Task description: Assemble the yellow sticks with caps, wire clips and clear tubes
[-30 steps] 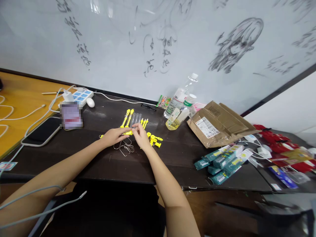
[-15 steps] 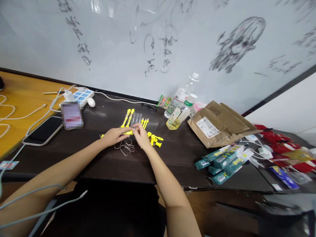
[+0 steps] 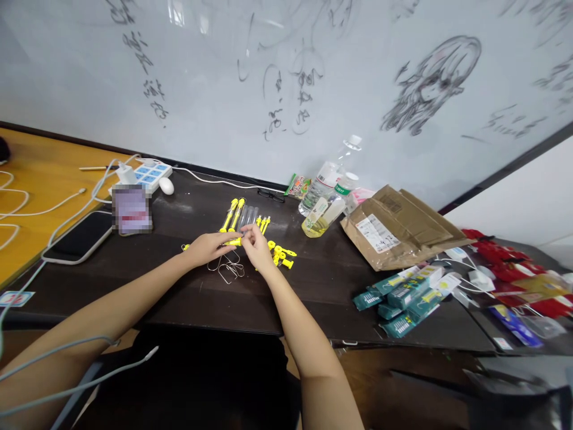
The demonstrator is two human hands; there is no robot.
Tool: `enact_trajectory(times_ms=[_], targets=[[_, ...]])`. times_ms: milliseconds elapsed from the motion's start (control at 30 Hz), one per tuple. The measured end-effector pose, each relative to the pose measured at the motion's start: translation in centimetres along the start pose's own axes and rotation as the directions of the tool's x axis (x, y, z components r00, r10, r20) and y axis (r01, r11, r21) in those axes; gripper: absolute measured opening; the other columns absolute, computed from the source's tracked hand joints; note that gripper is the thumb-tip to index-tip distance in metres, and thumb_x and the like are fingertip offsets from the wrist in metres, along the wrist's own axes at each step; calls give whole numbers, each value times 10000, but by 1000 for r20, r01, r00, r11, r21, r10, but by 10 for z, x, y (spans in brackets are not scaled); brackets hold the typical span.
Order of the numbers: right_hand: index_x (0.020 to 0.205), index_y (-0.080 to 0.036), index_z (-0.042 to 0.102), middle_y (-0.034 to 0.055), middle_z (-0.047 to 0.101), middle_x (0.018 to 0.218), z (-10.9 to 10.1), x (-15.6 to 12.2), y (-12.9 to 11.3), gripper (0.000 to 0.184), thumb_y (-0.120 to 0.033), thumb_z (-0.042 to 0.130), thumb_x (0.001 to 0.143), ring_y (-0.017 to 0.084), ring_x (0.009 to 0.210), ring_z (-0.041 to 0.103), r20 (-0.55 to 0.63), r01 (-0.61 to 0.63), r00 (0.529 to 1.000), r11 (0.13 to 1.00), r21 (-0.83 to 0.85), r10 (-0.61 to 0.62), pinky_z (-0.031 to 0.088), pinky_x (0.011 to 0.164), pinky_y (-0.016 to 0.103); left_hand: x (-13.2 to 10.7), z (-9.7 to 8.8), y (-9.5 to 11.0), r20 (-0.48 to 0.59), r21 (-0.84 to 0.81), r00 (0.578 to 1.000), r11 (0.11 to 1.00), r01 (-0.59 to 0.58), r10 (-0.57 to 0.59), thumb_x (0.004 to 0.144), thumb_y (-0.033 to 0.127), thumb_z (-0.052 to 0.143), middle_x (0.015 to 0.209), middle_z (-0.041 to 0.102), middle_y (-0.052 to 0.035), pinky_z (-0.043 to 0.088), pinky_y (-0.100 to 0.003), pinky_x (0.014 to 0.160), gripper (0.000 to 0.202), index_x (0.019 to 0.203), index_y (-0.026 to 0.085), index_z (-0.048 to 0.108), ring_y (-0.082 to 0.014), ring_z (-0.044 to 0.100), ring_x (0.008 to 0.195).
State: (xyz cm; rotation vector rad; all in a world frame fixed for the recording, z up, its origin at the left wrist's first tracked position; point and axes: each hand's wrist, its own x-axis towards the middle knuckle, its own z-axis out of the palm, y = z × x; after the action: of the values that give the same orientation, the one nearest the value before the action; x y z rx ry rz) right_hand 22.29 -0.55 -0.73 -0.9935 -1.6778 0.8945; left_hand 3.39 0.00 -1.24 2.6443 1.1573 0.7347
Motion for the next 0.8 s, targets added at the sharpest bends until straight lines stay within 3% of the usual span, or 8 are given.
enact_trajectory(times_ms=[167,367,567,667,800], targets=[[979,-214,509,-37,444,699,-1,0,0,169,-272,497,821,123,625,442,6,-16,1000,999,-38,16,369,608,256,0,0,0,-14,8,1000,1000,-6,6,941,429,440,1132,674,-34,500,-271,785,407,1314,278,500,-183,659,955],[941,-222,503,-68,372,546,1,-1,3,244,-458,458,893,109,495,365,24,-75,997,997,-35,76,290,513,240,0,0,0,0,16,1000,1000,-12,12,944,429,432,1165,663,-41,501,-280,796,413,1323,275,490,-189,655,984],[958,-212,503,-67,372,585,0,0,-1,144,-304,481,851,111,535,379,15,-15,1000,1000,-19,15,325,563,247,0,0,0,-10,0,1000,1000,-4,4,940,433,437,1151,669,-34,497,-267,789,409,1315,279,498,-186,656,976],[965,-210,501,-52,425,649,-1,0,-3,181,-219,499,784,117,583,417,9,2,1000,1000,-17,-2,353,595,254,0,-2,1,0,-7,1000,1000,-1,1,940,426,441,1156,667,-36,494,-267,791,407,1312,273,500,-184,654,974],[960,-213,509,-42,452,673,-1,0,-4,146,-269,492,826,118,597,455,4,-24,1000,999,-34,24,368,604,258,0,-2,2,0,1,1000,1000,3,-3,940,432,437,1157,666,-41,493,-269,790,410,1311,269,501,-186,652,976]])
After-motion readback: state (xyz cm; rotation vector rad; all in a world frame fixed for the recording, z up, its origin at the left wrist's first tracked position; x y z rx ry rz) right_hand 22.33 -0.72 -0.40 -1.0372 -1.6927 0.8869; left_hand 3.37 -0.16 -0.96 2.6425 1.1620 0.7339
